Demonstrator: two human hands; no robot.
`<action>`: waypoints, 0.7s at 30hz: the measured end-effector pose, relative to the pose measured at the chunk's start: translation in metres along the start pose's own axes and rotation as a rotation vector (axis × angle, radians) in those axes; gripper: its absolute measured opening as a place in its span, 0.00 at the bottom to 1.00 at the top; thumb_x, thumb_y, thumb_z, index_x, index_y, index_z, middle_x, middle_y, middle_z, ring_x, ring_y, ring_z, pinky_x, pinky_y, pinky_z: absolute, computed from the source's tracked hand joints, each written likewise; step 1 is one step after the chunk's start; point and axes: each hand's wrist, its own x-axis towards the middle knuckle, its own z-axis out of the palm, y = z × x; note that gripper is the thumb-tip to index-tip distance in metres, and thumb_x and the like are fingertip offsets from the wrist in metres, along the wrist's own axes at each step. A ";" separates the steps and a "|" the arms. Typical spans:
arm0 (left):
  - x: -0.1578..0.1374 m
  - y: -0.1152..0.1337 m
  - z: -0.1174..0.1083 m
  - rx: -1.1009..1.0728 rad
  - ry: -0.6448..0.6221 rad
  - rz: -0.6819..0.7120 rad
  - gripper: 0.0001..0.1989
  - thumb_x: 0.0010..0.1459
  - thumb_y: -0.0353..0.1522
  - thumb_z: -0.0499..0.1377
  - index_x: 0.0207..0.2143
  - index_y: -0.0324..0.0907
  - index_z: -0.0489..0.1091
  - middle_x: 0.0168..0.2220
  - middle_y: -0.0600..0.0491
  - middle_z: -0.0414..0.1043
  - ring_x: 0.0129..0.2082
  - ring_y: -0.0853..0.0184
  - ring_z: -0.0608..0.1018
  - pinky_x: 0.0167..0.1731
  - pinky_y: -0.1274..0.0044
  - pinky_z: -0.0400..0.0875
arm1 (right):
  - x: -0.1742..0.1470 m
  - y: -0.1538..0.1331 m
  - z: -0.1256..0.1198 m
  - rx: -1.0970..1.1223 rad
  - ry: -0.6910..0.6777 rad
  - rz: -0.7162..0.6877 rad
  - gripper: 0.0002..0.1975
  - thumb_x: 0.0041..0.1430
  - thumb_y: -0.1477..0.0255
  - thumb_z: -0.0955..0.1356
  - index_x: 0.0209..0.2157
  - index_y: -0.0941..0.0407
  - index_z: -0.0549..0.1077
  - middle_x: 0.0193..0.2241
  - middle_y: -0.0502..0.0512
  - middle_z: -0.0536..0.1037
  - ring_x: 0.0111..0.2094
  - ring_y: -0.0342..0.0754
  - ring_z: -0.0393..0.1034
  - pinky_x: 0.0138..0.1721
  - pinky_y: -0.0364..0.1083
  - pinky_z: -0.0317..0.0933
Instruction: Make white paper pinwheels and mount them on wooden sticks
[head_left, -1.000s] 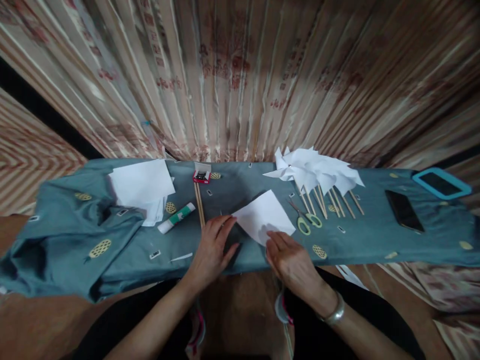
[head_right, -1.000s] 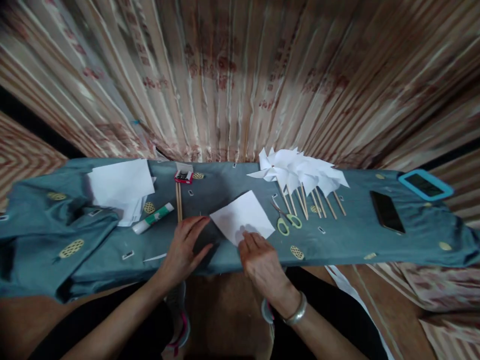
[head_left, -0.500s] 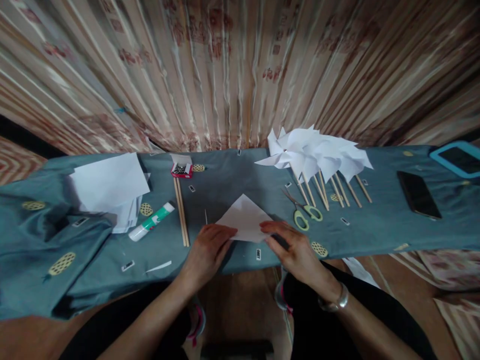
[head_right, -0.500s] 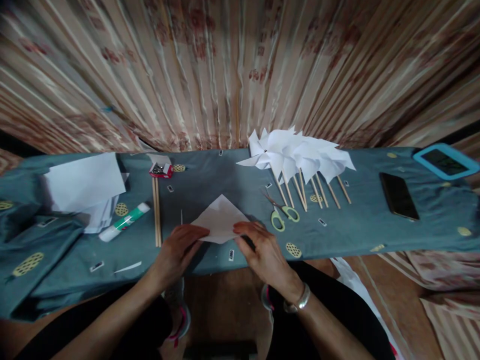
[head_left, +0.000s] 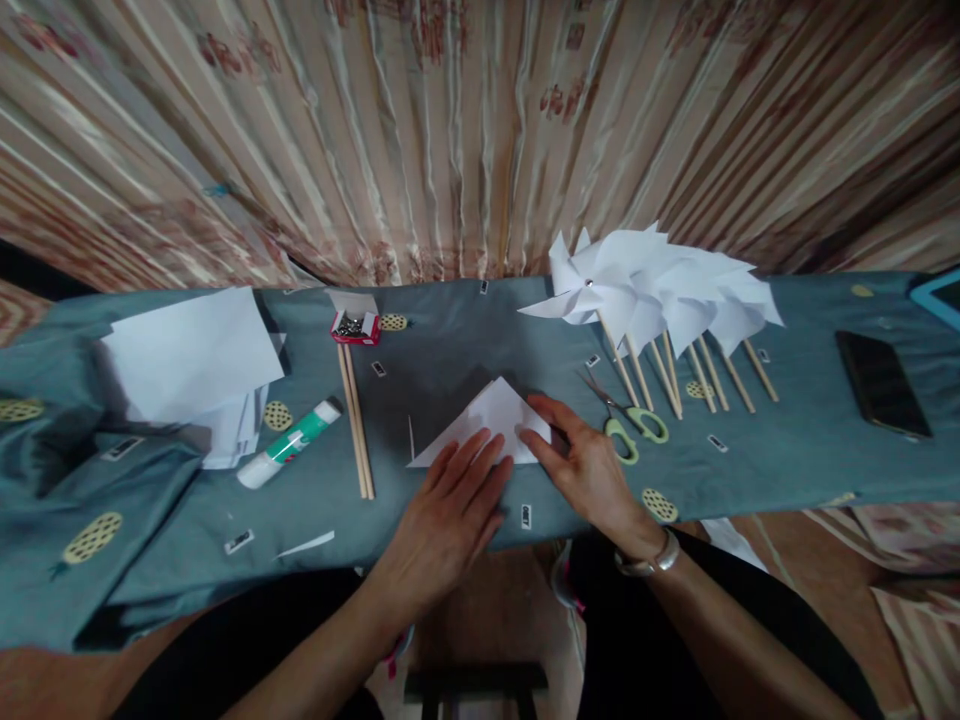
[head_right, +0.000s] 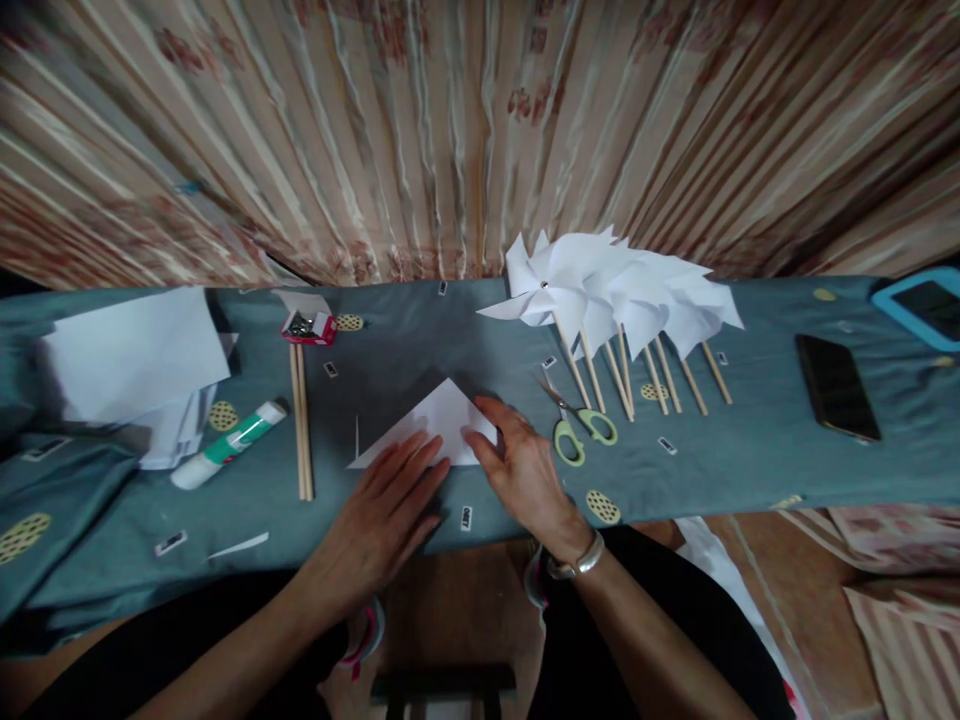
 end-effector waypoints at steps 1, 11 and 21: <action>-0.001 0.002 0.002 0.012 -0.029 0.000 0.23 0.68 0.34 0.53 0.62 0.35 0.58 0.64 0.40 0.63 0.68 0.53 0.58 0.63 0.56 0.60 | 0.000 0.000 0.000 -0.021 0.002 -0.031 0.20 0.64 0.67 0.67 0.56 0.58 0.70 0.51 0.62 0.79 0.50 0.55 0.75 0.53 0.54 0.68; -0.007 0.003 0.010 0.072 -0.098 -0.022 0.31 0.66 0.45 0.52 0.62 0.32 0.59 0.62 0.37 0.65 0.65 0.48 0.64 0.62 0.55 0.62 | 0.001 0.000 0.003 -0.183 -0.030 -0.300 0.16 0.68 0.70 0.64 0.55 0.59 0.71 0.50 0.62 0.79 0.51 0.56 0.73 0.54 0.56 0.68; -0.007 0.003 0.010 0.075 -0.100 -0.034 0.32 0.65 0.46 0.54 0.61 0.31 0.61 0.62 0.37 0.66 0.64 0.43 0.65 0.59 0.54 0.65 | 0.005 0.000 0.005 -0.248 -0.038 -0.342 0.16 0.67 0.72 0.64 0.54 0.63 0.71 0.51 0.64 0.78 0.52 0.58 0.71 0.54 0.57 0.67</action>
